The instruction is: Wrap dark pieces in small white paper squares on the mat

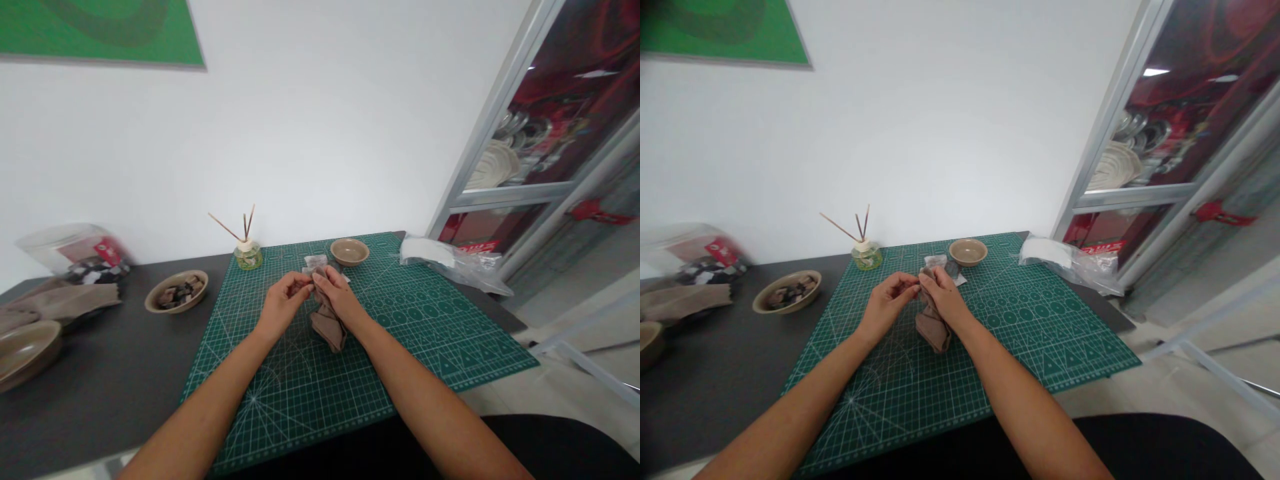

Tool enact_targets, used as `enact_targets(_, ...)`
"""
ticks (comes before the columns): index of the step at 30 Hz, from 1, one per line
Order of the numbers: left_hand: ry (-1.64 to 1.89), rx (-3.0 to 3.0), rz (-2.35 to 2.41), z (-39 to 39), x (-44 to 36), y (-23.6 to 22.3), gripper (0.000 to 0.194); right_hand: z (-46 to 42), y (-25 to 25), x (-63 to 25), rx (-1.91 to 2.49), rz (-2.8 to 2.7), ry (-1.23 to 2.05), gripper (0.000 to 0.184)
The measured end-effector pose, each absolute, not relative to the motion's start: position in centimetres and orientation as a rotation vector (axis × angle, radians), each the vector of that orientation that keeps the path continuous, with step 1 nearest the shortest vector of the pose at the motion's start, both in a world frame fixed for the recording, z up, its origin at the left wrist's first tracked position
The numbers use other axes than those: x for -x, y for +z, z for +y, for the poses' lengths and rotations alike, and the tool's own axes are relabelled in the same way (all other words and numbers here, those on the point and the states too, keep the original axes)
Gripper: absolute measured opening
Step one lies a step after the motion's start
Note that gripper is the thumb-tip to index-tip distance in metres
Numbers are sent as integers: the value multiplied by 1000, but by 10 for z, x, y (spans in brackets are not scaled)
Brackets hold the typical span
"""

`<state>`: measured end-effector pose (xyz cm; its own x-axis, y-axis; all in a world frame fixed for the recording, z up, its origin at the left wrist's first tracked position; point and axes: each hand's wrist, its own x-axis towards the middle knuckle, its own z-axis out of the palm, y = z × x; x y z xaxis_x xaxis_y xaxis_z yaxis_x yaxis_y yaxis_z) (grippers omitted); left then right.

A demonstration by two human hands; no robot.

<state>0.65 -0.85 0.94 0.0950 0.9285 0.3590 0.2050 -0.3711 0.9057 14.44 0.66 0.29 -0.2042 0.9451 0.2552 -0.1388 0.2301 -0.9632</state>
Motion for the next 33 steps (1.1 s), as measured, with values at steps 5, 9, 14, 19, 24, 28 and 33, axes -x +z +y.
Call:
enact_targets(5, 1339, -1522, 1055, -5, -7, 8, 23, 5, 7, -145, 803, -1364, 1232, 25)
enact_targets(9, 1305, -1587, 1077, -5, -7, 8, 20, 5, 7, -146, 860, -1410, 1117, 24)
enact_targets(14, 1242, -1709, 1136, -5, -8, 8, 14, 6, 6, -146, 866, -1434, 998, 24)
enact_targets(19, 1282, -1769, 1130, -7, -9, 10, 10, 8, 2, -144, 794, -1527, 1028, 19)
enact_targets(24, 1262, -1837, 1148, -9, -8, 12, 7, 11, -4, -145, 841, -1543, 1090, 15)
enact_targets(28, 1270, -1716, 1121, -8, -7, 12, 16, 9, 1, -145, 803, -1442, 1159, 15)
enact_targets(33, 1323, -1629, 1078, -7, -9, 11, 17, 5, 3, -143, 830, -1448, 1084, 20)
